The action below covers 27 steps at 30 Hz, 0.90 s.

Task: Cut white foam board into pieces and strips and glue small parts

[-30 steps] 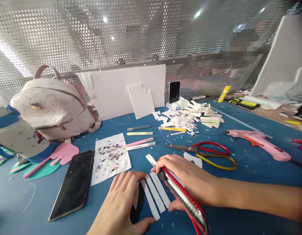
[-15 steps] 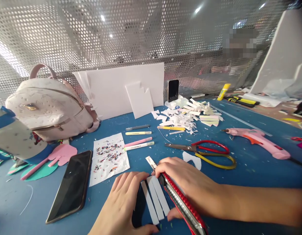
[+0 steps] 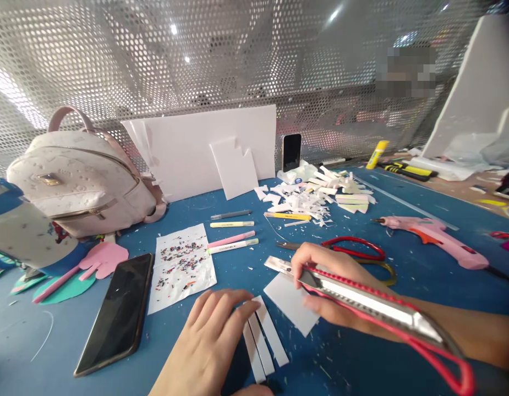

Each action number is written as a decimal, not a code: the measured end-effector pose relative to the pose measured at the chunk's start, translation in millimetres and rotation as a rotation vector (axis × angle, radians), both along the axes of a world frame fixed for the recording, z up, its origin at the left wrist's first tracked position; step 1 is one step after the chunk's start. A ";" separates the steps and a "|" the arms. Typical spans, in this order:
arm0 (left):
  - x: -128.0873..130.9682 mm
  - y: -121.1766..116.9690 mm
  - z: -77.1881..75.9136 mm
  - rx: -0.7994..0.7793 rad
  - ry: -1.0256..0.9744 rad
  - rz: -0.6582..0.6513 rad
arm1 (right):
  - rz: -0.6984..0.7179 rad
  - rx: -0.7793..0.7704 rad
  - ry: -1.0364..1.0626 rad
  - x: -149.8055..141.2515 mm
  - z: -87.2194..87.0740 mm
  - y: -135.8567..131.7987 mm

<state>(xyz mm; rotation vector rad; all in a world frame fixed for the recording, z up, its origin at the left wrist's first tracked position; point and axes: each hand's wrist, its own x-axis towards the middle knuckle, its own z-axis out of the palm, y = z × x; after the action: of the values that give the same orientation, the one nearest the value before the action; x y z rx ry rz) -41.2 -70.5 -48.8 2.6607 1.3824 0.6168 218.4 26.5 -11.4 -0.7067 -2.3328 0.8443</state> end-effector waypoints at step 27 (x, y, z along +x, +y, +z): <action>33.3 26.6 3.2 0.397 0.295 -0.287 | 0.053 0.286 -0.150 8.0 -31.7 -4.6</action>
<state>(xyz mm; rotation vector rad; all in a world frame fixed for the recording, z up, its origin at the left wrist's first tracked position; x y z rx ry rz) -7.8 -43.9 -45.6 3.2984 0.9767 0.5279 226.4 21.9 -43.1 -0.6044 -2.5472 0.4772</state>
